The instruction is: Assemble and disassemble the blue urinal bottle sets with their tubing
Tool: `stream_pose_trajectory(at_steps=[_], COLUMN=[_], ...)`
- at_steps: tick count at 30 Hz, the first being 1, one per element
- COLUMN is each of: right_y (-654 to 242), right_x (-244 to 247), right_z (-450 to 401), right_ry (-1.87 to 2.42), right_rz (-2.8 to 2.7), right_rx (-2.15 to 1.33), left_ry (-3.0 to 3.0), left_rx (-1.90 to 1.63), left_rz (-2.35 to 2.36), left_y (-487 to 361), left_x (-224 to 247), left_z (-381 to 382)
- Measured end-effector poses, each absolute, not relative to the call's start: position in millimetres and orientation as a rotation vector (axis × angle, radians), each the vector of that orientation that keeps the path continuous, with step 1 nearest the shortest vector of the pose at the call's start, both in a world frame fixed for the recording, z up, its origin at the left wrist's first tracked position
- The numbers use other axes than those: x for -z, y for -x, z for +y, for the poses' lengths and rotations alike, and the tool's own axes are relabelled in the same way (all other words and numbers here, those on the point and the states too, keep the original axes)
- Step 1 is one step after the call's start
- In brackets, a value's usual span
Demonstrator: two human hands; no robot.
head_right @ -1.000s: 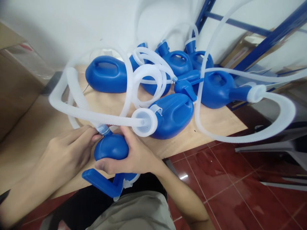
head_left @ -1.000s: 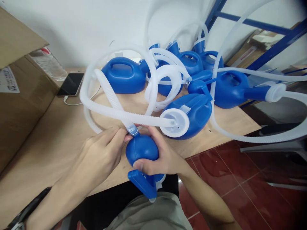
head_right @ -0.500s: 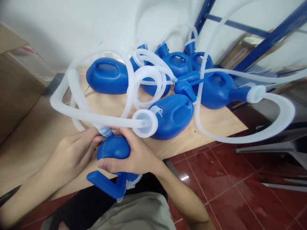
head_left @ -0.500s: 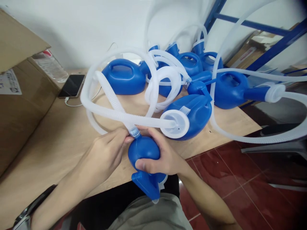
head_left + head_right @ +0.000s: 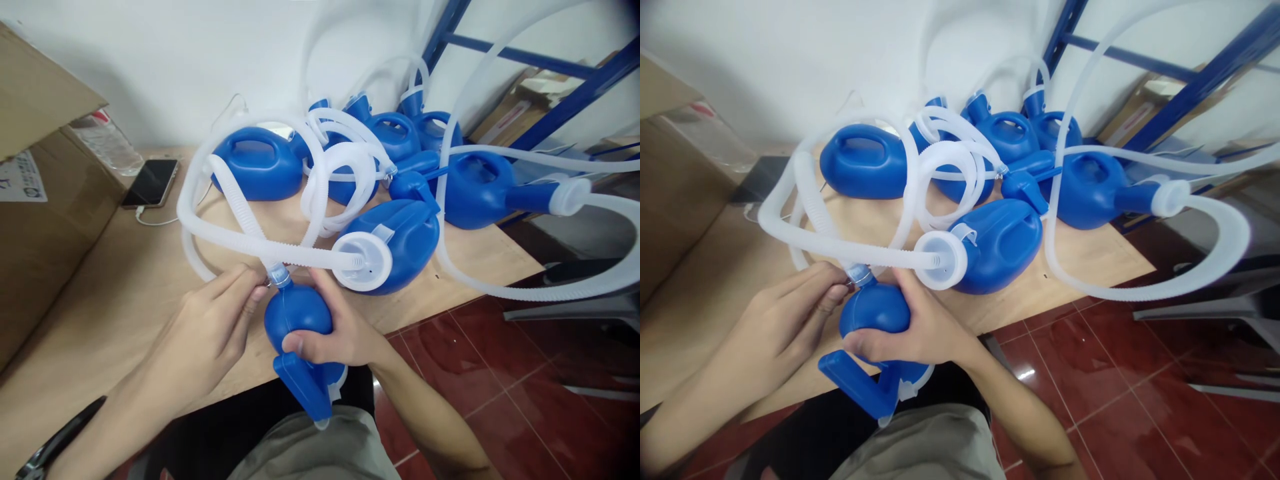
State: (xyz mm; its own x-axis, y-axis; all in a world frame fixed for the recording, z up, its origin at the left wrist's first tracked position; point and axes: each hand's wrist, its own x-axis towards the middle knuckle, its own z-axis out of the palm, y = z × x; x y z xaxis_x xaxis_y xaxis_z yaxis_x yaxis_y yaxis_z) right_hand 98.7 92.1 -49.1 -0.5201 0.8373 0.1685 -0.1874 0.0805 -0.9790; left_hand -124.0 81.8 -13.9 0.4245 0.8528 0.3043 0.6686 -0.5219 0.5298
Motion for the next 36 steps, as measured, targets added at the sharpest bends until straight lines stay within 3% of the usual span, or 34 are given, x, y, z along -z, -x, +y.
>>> stream_pose_trajectory(at_steps=[28, 36], right_y=[-97.9, -93.2], right_x=[52.7, 48.2], right_z=[91.6, 92.1], right_ry=[0.696, 0.743], right_rz=[-1.336, -1.414], right_rx=[-1.86, -1.727], left_ry=[-2.154, -2.07], left_rx=[-0.783, -0.747], left_rz=[1.244, 1.311], left_y=[126.4, 121.2], left_x=[6.2, 4.6], left_z=[93.9, 92.1])
